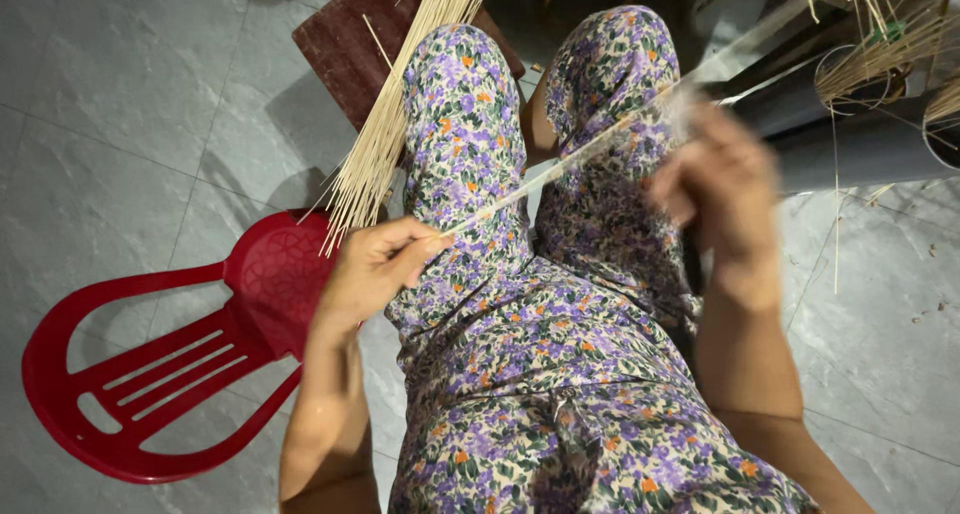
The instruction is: The person sits on the floor and repeatedly sharpens thin wooden sticks using a knife. They hold each stick with the left hand and scrape the blade along its length to create a pointed tip, then place the finished stick aside.
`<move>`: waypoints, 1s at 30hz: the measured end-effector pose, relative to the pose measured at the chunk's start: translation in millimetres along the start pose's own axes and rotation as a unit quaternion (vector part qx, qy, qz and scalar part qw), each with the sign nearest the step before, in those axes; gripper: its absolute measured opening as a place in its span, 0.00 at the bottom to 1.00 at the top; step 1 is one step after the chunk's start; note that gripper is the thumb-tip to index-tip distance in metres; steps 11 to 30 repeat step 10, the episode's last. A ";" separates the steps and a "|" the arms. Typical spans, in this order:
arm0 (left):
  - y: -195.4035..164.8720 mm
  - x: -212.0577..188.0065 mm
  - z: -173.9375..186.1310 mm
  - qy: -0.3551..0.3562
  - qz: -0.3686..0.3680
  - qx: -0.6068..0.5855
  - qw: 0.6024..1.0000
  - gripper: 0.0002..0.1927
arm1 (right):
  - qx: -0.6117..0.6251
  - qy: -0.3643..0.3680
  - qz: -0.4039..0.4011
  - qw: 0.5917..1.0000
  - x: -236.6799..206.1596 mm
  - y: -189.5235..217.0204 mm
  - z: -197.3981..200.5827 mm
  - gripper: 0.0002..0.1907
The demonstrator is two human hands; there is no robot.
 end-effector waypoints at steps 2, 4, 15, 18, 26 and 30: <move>-7.9 9.7 -9.8 0.013 -0.017 0.020 1.000 0.06 | -0.005 0.052 -0.099 0.994 -8.5 -27.6 -34.6 0.23; -13.0 13.2 -16.0 0.029 -0.031 0.041 0.998 0.05 | 0.019 0.091 -0.150 0.984 -10.9 -43.0 -57.5 0.23; -2.3 8.0 -9.1 0.017 -0.013 0.023 1.000 0.06 | 0.065 0.081 -0.119 0.987 -2.5 -51.2 -49.5 0.17; -2.3 8.0 -9.1 0.017 -0.013 0.023 1.000 0.06 | 0.065 0.081 -0.119 0.987 -2.5 -51.2 -49.5 0.17; -2.3 8.0 -9.1 0.017 -0.013 0.023 1.000 0.06 | 0.065 0.081 -0.119 0.987 -2.5 -51.2 -49.5 0.17; -2.3 8.0 -9.1 0.017 -0.013 0.023 1.000 0.06 | 0.065 0.081 -0.119 0.987 -2.5 -51.2 -49.5 0.17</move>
Point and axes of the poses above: each hand's wrist, its own x-axis towards the middle knuckle, its own z-axis out of the back of the hand, y = z × x, the point moved 5 cm from there along x, towards the middle knuckle, and after that the axes turned 15 degrees about x, right-handed, at the moved point
